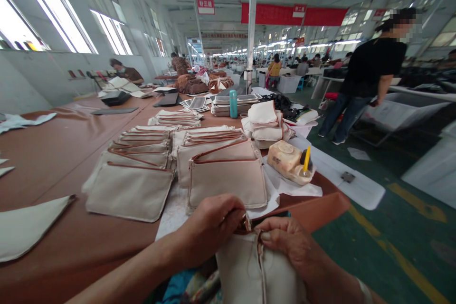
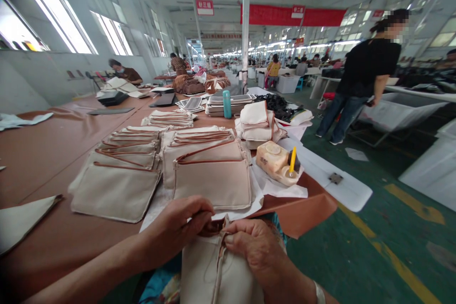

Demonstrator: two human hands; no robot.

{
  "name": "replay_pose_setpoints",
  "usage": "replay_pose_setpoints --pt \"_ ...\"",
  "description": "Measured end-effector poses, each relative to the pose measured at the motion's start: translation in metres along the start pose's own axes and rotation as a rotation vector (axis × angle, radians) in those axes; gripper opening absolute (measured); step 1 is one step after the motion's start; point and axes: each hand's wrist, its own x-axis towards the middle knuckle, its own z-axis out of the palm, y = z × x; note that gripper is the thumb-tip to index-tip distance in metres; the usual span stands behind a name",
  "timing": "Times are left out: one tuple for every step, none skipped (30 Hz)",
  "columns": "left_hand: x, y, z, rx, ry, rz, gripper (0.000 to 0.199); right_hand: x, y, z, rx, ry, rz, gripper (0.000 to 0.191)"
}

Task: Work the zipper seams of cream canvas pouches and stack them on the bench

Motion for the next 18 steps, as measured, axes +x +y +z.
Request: replay_pose_setpoints --pt "-0.001 -0.001 -0.002 0.039 0.072 0.083 0.016 0.001 0.001 -0.003 0.006 0.007 0.003 0.035" --pt "-0.004 -0.002 -0.004 0.096 0.132 0.182 0.014 0.002 0.003 -0.005 0.007 0.004 0.003 0.036" --pt "-0.006 -0.001 -0.006 0.157 0.168 0.281 0.014 0.003 0.004 -0.007 0.006 -0.007 0.006 0.036" --pt "-0.008 0.0 -0.007 0.215 0.186 0.373 0.016 0.004 0.006 -0.008 0.007 -0.02 0.009 0.037" --pt "-0.011 0.001 -0.007 0.272 0.187 0.442 0.016 0.005 0.007 -0.009 0.009 -0.031 0.013 0.036" --pt "-0.013 0.002 -0.006 0.334 0.169 0.484 0.017 0.005 0.008 -0.01 0.014 -0.038 0.015 0.036" --pt "-0.014 0.003 -0.005 0.398 0.153 0.506 0.016 0.006 0.009 -0.01 0.023 -0.041 0.013 0.036" --pt "-0.015 0.004 -0.003 0.459 0.138 0.511 0.015 0.006 0.009 -0.009 0.033 -0.043 0.008 0.036" --pt "-0.016 0.004 -0.001 0.513 0.126 0.504 0.014 0.006 0.009 -0.009 0.046 -0.045 0.004 0.036" --pt "-0.016 0.004 0.001 0.556 0.113 0.491 0.013 0.006 0.01 -0.008 0.055 -0.048 0.001 0.036" --pt "-0.016 0.004 0.004 0.589 0.1 0.48 0.013 0.006 0.01 -0.008 0.059 -0.05 -0.002 0.036" --pt "-0.016 0.004 0.006 0.611 0.097 0.478 0.014 0.006 0.009 -0.007 0.059 -0.051 -0.005 0.036" --pt "-0.015 0.004 0.009 0.624 0.096 0.477 0.015 0.006 0.009 -0.006 0.056 -0.048 -0.011 0.036" --pt "-0.014 0.005 0.011 0.63 0.097 0.474 0.015 0.006 0.009 -0.005 0.047 -0.043 -0.019 0.036" --pt "-0.014 0.007 0.013 0.631 0.109 0.462 0.016 0.005 0.008 -0.004 0.037 -0.041 -0.032 0.035" --pt "-0.014 0.008 0.016 0.63 0.131 0.443 0.016 0.005 0.007 -0.003 0.029 -0.044 -0.046 0.035" --pt "-0.013 0.009 0.018 0.629 0.156 0.415 0.017 0.004 0.007 -0.002 0.029 -0.053 -0.056 0.035" --pt "-0.013 0.01 0.02 0.628 0.176 0.386 0.017 0.004 0.006 0.0 0.031 -0.061 -0.064 0.034"
